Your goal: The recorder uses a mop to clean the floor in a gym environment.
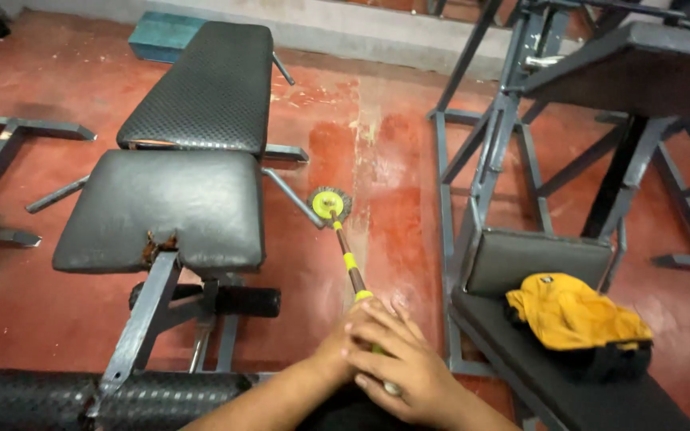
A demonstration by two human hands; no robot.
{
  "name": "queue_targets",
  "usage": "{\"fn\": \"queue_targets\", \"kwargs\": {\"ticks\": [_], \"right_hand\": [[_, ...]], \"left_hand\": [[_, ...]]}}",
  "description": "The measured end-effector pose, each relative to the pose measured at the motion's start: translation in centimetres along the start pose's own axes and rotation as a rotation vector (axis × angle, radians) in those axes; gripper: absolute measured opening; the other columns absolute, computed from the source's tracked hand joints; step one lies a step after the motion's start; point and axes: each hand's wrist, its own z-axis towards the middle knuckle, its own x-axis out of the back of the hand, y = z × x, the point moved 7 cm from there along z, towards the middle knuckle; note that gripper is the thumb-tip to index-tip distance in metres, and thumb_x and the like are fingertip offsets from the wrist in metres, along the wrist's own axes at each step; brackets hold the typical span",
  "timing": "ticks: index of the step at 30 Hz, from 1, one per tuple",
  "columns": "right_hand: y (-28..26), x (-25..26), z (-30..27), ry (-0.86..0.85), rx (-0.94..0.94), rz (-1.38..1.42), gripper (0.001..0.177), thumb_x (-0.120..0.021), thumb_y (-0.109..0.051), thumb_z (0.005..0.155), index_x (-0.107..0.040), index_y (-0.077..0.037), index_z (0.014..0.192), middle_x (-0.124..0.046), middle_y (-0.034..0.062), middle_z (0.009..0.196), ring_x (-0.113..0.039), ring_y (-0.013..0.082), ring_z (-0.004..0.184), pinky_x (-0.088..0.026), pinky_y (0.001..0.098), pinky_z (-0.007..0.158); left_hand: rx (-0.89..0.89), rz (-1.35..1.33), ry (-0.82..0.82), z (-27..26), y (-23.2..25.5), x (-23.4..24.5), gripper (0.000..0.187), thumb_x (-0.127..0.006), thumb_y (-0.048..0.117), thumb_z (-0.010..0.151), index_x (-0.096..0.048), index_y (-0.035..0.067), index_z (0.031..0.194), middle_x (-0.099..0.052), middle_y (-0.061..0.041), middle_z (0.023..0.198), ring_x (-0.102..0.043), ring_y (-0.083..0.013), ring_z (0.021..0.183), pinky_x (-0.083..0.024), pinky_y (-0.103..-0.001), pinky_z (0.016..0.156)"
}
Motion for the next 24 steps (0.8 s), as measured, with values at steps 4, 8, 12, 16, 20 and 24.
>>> {"fn": "queue_targets", "kwargs": {"ticks": [4,8,12,16,20,24], "right_hand": [[-3.4,0.7,-3.3,-0.026,-0.026,0.078,0.036,-0.079,-0.019,0.092,-0.07,-0.012,0.127,-0.063,0.0123,0.141,-0.048,0.0396,0.146,-0.028,0.0618,0.121],[-6.2,1.1,-6.2,-0.057,0.168,0.118,0.028,-0.07,-0.02,0.1,-0.07,-0.011,0.126,-0.064,0.0092,0.137,-0.055,0.0329,0.144,-0.031,0.0608,0.124],[-6.0,-1.3,-9.1,-0.128,0.105,0.3,0.021,-0.06,-0.016,0.106,-0.073,-0.007,0.119,-0.069,0.0121,0.134,-0.06,0.0341,0.14,-0.038,0.055,0.121],[-5.2,-2.6,-8.8,-0.216,-0.128,0.411,0.018,-0.061,-0.016,0.103,-0.073,-0.005,0.111,-0.074,0.0092,0.121,-0.071,0.0286,0.129,-0.033,0.0593,0.117],[-8.1,-0.6,-7.4,-0.071,0.22,0.285,0.017,-0.064,-0.014,0.1,-0.073,-0.003,0.11,-0.072,0.0142,0.122,-0.067,0.034,0.127,-0.041,0.056,0.121],[-7.5,-1.1,-9.5,0.006,0.019,0.352,0.008,-0.073,-0.011,0.09,-0.068,-0.005,0.089,-0.064,0.0113,0.084,-0.066,0.0317,0.086,-0.057,0.0488,0.108]], "left_hand": [[0.173,-0.148,-0.092,-3.8,2.7,-2.0,0.034,-0.071,0.037,0.086,-0.066,0.01,0.106,-0.065,-0.009,0.108,-0.063,-0.0277,0.106,-0.051,-0.04,0.088],[-0.204,-0.406,0.009,-7.6,7.7,-1.7,0.031,-0.066,0.03,0.089,-0.063,0.011,0.112,-0.06,-0.008,0.116,-0.058,-0.0304,0.114,-0.037,-0.054,0.105],[-0.343,-0.288,-0.07,-7.9,8.9,-1.6,0.025,-0.063,0.026,0.086,-0.066,0.008,0.103,-0.062,-0.007,0.112,-0.06,-0.0295,0.115,-0.023,-0.058,0.118],[-0.328,-0.159,-0.135,-8.3,7.0,-3.3,0.013,-0.054,0.023,0.095,-0.055,0.011,0.092,-0.054,-0.003,0.092,-0.061,-0.023,0.101,-0.034,-0.052,0.127],[-0.372,-0.086,-0.082,-7.6,7.2,-2.8,0.02,-0.058,0.024,0.091,-0.049,0.01,0.08,-0.05,-0.006,0.083,-0.058,-0.026,0.089,-0.042,-0.05,0.113],[-0.286,-0.077,-0.041,-7.8,7.5,-3.5,0.026,-0.066,0.024,0.09,-0.049,0.007,0.08,-0.051,-0.011,0.083,-0.057,-0.0327,0.09,-0.047,-0.047,0.095]]}}
